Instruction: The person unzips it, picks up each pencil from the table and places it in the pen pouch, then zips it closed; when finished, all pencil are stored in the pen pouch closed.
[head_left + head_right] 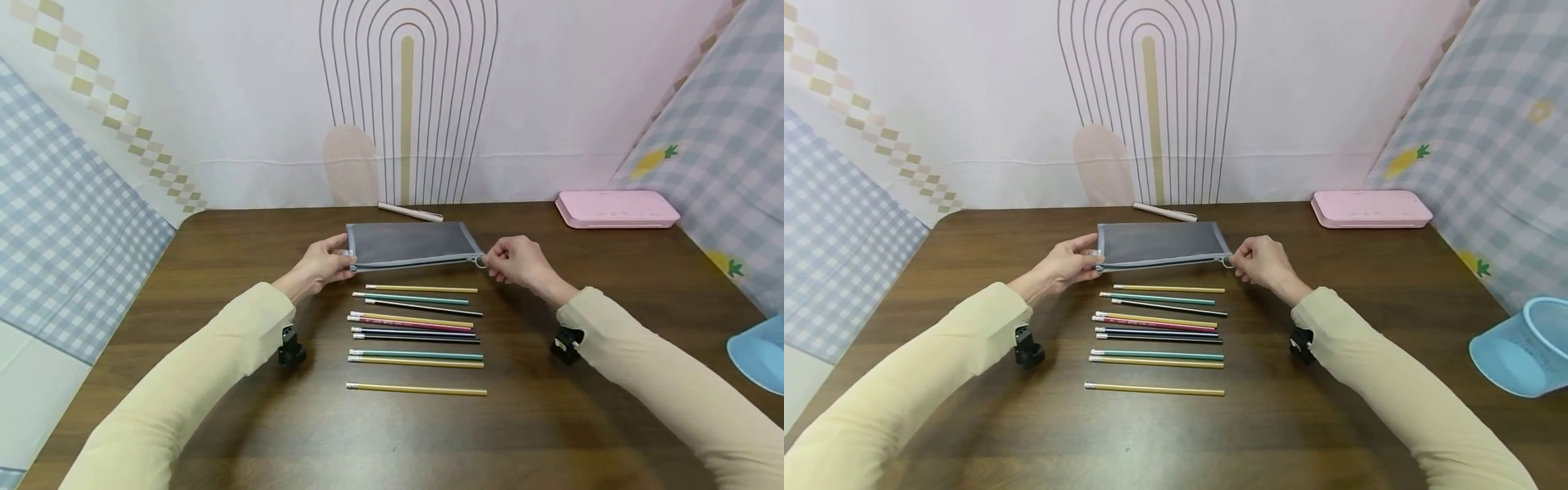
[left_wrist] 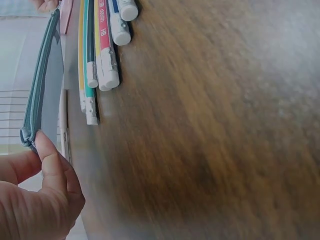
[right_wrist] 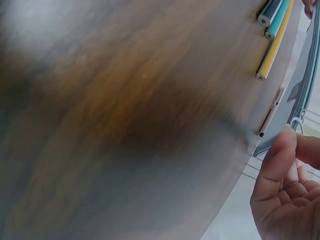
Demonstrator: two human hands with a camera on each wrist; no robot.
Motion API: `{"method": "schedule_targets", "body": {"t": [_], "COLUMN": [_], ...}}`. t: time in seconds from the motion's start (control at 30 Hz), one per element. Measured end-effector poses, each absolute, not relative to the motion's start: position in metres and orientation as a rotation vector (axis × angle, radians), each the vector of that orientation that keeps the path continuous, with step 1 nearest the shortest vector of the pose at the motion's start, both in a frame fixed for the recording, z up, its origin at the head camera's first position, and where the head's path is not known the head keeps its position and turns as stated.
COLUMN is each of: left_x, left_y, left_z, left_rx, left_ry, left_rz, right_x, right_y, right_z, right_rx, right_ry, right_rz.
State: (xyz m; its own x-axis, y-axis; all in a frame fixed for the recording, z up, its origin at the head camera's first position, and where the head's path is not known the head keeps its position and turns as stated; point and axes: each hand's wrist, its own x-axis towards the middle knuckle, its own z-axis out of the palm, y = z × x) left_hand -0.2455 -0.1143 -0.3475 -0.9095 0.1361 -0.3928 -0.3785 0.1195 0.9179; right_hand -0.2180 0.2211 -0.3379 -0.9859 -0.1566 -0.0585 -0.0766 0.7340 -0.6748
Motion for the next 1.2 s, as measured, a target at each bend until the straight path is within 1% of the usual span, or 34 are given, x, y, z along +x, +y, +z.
{"method": "schedule_targets", "body": {"t": [0.6, 1.2], "left_x": [-0.245, -0.241], "left_y": [-0.127, -0.115], "left_z": [-0.347, -0.349], "left_rx": [-0.189, -0.218], "left_ry": [2.003, 1.971], "left_rz": [1.826, 1.916], "right_x": [-0.217, -0.217], "right_y": [0.238, 0.246], "right_z": [-0.334, -0.343], "right_rx": [-0.183, -0.185], "right_ry": [2.854, 2.841], "right_rz": [-1.057, -1.039]}}
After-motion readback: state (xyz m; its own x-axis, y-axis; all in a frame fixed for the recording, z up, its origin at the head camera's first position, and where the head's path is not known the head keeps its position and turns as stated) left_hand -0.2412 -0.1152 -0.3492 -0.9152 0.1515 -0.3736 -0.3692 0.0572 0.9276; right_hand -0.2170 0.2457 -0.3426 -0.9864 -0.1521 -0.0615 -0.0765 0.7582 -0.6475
